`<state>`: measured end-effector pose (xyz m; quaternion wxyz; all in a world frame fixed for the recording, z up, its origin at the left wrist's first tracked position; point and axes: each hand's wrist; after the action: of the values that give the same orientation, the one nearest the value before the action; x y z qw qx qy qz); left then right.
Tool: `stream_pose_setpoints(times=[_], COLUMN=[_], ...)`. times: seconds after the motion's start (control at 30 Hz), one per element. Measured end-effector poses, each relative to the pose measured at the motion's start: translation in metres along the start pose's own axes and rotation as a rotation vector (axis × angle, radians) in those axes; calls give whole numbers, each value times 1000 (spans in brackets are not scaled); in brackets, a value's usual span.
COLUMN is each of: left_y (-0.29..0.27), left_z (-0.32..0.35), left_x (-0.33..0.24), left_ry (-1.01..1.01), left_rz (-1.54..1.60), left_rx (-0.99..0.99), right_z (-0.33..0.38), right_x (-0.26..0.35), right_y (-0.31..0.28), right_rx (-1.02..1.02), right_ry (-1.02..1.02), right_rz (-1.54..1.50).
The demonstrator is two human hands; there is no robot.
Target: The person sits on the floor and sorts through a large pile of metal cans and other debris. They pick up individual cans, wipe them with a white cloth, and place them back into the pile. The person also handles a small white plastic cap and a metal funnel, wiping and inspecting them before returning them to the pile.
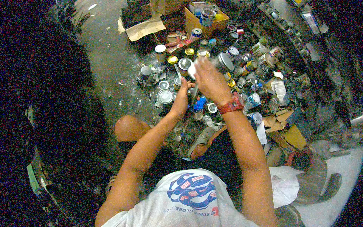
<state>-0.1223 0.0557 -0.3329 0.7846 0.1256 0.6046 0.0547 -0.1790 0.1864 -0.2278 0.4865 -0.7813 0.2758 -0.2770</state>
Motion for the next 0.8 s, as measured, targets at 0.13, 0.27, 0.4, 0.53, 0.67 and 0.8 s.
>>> stream_pose_setpoints(times=[0.13,0.27,0.4,0.53,0.67,0.8], left_y=[10,6,7,13,21,22], left_z=[3,4,7,7,18,17], left_x=[1,17,28,26,14,5], left_ry=[104,106,140,177,199,218], left_rz=[-176,-105,-43,-116,-134,-194], left_rx=[-144,-214,-201,-194,-155,-185], right_z=[18,56,89,61,50,93], right_x=[5,37,44,2,-8,35], right_y=[25,39,32,14,-5,20], right_rx=[247,251,195,106,250,299], right_ry=[-53,10,-78,-80,145,-110], right_rz=[205,104,-29,214,152,194])
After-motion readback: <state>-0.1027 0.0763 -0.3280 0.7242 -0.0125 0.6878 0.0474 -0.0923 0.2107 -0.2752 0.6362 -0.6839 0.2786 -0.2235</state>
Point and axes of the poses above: each hand's wrist, its own z-axis away from the middle knuckle, its own y-axis out of the palm, x = y × z, and after that the axes turned 8 degrees about -z, right-handed
